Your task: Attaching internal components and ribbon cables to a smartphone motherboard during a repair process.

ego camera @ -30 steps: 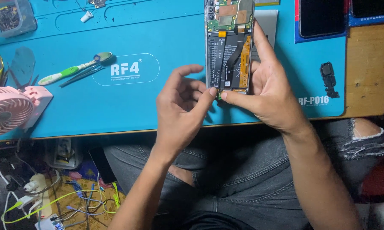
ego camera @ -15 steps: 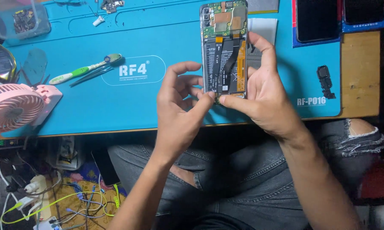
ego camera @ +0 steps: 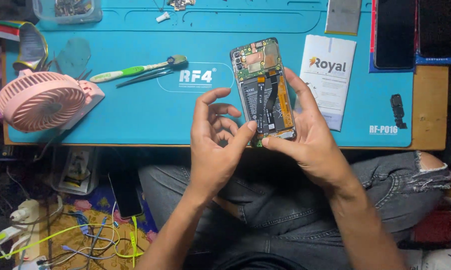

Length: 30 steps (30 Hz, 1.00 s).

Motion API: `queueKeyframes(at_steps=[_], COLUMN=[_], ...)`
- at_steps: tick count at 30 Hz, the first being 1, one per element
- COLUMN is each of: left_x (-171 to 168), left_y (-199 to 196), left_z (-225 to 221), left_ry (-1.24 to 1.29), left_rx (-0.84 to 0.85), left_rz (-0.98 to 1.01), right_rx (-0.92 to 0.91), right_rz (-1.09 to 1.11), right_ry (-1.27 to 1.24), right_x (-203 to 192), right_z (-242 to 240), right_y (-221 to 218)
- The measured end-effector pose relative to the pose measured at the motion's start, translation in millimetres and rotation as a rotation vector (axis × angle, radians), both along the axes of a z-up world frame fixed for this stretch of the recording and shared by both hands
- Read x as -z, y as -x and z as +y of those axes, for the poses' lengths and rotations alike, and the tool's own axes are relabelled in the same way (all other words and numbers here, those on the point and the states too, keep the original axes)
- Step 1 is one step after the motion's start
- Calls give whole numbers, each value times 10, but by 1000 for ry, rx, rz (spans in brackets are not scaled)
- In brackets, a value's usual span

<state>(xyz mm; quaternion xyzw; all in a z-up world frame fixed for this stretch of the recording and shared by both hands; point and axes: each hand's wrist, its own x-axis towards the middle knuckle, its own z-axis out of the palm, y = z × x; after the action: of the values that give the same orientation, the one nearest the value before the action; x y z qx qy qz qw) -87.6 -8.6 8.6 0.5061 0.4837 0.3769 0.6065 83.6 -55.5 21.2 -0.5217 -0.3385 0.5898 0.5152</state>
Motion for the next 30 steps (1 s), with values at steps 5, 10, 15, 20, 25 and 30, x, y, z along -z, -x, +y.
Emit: queueKeyframes(at_steps=[5,10,15,20,25,30], left_x=[11,63,219,110,86,42], left_y=[65,132,170,175,110,70], left_z=[87,123,125,55,18,-11], left_ry=[23,-3,248,232,174,110], left_rx=[-36,-51,-99,-33,-11,-17], left_rz=[13,45,-230,-242,-248,-159], right_rx=[-1,8,-13,-15,-26,-30], right_rz=[-49,-91,-92,-37,-70,-5], right_ry=[66,89,75,65,46,29], right_x=[1,-8,27,24,-7,-10], right_z=[22,39,22,1,-4,-27], right_y=[135,188,142,92,72,70])
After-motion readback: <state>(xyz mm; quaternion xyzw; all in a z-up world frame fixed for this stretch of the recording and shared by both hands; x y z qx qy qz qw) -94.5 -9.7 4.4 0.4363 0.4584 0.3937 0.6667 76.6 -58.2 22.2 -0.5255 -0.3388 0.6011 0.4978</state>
